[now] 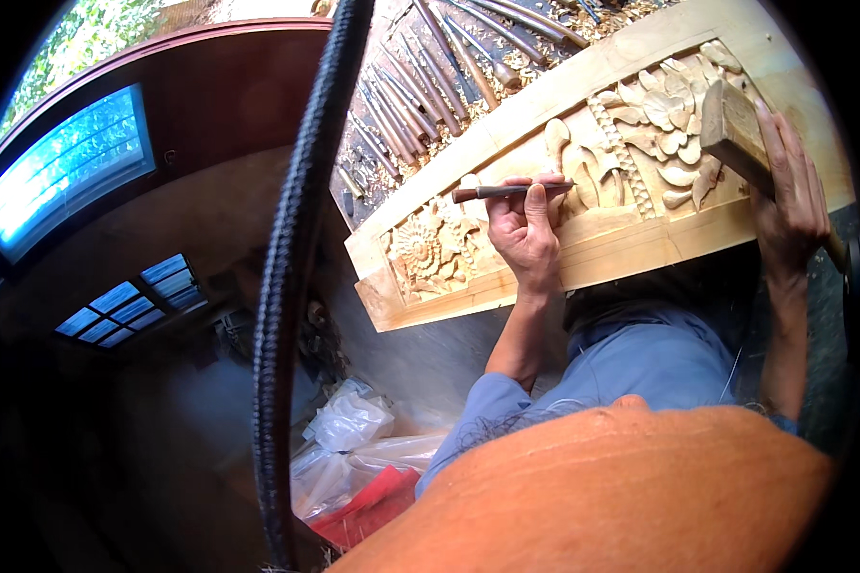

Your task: The person carves a floral pattern into a wooden panel using a chisel and a wooden mallet. They repeatedly strike the chisel with the mallet to remove small shavings of wood, following the intricate design already outlined.

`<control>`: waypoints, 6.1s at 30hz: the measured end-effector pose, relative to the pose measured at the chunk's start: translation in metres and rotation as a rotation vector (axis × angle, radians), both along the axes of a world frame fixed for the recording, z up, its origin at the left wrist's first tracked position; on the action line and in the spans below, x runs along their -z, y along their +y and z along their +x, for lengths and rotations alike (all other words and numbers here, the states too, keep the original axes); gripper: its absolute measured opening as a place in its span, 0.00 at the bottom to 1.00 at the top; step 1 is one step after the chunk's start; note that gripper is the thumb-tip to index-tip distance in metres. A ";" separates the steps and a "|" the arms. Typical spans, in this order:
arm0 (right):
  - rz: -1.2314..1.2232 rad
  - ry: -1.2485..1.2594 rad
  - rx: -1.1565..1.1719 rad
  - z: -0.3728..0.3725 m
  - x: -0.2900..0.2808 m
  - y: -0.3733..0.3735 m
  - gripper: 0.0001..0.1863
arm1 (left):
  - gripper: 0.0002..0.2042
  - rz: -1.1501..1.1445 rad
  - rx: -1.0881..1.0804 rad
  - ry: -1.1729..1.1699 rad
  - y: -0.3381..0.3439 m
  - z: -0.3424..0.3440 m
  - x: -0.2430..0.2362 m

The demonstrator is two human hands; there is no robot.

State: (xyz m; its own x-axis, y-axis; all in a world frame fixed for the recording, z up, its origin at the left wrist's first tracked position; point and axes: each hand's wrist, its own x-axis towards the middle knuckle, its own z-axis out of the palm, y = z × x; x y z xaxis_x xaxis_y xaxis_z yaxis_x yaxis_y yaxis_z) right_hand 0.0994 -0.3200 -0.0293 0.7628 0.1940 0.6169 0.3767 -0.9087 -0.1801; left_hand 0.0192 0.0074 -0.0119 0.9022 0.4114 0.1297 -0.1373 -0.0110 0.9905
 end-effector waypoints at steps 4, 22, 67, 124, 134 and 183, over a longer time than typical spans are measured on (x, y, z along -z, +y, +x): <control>-0.013 0.041 0.013 -0.003 0.003 0.002 0.39 | 0.06 -0.025 -0.017 0.048 0.001 0.002 0.001; 0.023 0.094 0.025 -0.002 0.001 0.005 0.42 | 0.08 0.091 0.088 0.039 -0.008 0.007 -0.006; 0.390 -0.225 -0.644 0.048 -0.139 0.135 0.34 | 0.05 0.875 0.355 -0.126 0.024 0.049 -0.021; 0.069 -0.157 -0.603 0.024 -0.113 0.119 0.27 | 0.05 1.100 0.377 -0.323 0.014 0.035 -0.020; 0.298 -0.227 -0.630 0.023 -0.116 0.123 0.28 | 0.07 1.121 0.398 -0.337 0.020 0.033 -0.019; 0.037 -0.116 -0.251 0.035 -0.056 0.048 0.34 | 0.04 0.199 0.184 -0.059 0.028 -0.004 -0.036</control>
